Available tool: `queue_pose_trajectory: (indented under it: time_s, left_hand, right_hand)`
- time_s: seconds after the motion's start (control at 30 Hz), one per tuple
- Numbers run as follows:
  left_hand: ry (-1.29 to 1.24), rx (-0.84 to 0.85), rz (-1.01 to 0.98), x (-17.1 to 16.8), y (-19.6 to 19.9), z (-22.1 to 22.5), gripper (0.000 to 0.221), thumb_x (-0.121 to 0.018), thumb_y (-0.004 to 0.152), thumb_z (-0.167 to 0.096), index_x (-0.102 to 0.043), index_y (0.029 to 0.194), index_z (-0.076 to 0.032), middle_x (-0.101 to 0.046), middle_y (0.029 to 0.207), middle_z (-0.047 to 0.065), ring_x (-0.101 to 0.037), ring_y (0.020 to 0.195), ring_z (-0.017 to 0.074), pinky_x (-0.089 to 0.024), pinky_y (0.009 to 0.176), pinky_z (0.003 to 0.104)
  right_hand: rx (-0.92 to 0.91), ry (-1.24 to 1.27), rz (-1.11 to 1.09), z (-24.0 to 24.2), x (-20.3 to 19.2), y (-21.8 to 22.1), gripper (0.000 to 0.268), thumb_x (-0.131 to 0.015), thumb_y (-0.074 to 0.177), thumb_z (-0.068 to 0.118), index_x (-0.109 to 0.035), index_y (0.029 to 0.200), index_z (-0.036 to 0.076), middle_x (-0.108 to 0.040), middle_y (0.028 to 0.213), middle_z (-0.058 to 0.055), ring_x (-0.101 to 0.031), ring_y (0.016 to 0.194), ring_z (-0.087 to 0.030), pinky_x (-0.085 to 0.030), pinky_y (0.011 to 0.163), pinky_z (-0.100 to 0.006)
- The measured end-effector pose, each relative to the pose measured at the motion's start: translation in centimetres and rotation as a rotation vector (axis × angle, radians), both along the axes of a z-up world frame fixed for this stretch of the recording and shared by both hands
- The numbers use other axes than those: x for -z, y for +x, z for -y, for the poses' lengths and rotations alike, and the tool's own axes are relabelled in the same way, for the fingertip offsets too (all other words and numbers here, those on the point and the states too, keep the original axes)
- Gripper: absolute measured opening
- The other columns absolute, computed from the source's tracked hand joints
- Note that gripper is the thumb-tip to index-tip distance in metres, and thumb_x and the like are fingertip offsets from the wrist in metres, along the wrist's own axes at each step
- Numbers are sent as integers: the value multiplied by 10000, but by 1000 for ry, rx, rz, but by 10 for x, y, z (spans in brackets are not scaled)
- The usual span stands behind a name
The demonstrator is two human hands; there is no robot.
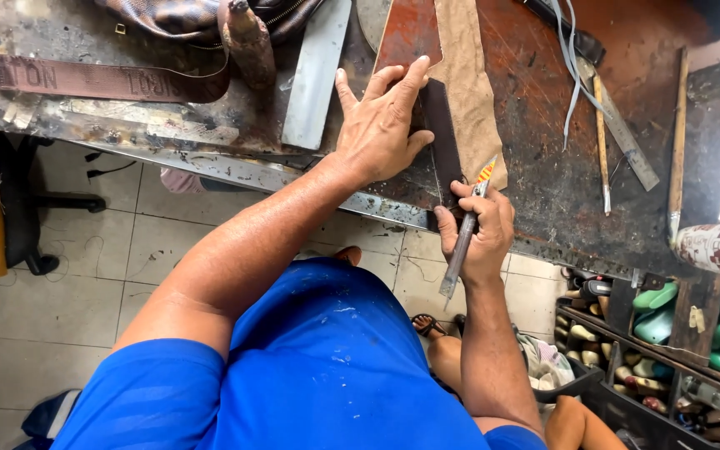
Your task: Tracing and cutting leather pieces using a template and a sharp tool on a workbench
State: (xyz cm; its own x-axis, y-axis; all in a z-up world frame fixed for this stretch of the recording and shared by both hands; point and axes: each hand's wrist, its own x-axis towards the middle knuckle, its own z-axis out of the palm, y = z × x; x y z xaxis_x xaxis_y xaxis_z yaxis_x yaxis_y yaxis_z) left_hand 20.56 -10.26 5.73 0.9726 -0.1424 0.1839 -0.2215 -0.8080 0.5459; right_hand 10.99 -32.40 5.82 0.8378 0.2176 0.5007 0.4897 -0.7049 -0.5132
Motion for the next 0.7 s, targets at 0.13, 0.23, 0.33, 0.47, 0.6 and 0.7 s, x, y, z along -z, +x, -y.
queue_pose_trajectory:
  time_s: [0.13, 0.23, 0.33, 0.47, 0.6, 0.7]
  left_hand:
    - [-1, -6, 21, 3, 1, 1, 1129, -862, 841, -431, -61, 1594, -172, -604, 1464, -137, -386, 1424, 216, -75, 1051, 900]
    - [11, 1, 5, -3, -2, -1, 1096, -855, 853, -441, -89, 1596, -191, -604, 1460, -109, -391, 1433, 229, -86, 1052, 896]
    - [42, 43, 2, -15, -5, -3, 879, -801, 899, -421, -249, 1564, -258, -579, 1480, -40, -386, 1430, 267, -118, 1032, 891]
    - [88, 71, 145, -12, -3, -4, 360, -761, 866, -411, -655, 1184, -280, -498, 1401, -21, -372, 1340, 279, -224, 918, 923]
    - [99, 53, 205, -7, -2, -2, 313, -775, 842, -428, -701, 1107, -278, -506, 1387, -25, -382, 1323, 275, -223, 912, 912]
    - [75, 68, 204, -5, -2, -3, 313, -782, 852, -408, -714, 1122, -267, -505, 1398, -15, -378, 1328, 290, -196, 903, 934]
  right_hand:
    - [6, 27, 28, -7, -8, 2, 316, -844, 888, 140, -567, 1038, 119, -760, 1148, -79, -638, 1099, -302, -446, 1025, -431]
    - [5, 42, -6, -6, -10, 1, 298, -830, 899, 137, -565, 1032, 104, -763, 1139, -88, -646, 1098, -305, -453, 1013, -434]
    - [-20, 5, 16, -3, -9, 1, 288, -814, 910, 132, -558, 1040, 109, -764, 1150, -98, -622, 1075, -315, -442, 997, -439]
    - [-78, -36, 39, 1, -7, 2, 261, -802, 924, 101, -555, 1009, 104, -766, 1159, -110, -630, 1109, -339, -419, 1004, -460]
    - [-124, -47, 31, 5, -8, 4, 215, -778, 956, 101, -570, 1011, 91, -761, 1185, -106, -626, 1133, -356, -414, 1016, -475]
    - [-154, -40, 47, 7, -8, 4, 188, -753, 970, 76, -567, 994, 93, -755, 1185, -116, -642, 1135, -358, -417, 1012, -492]
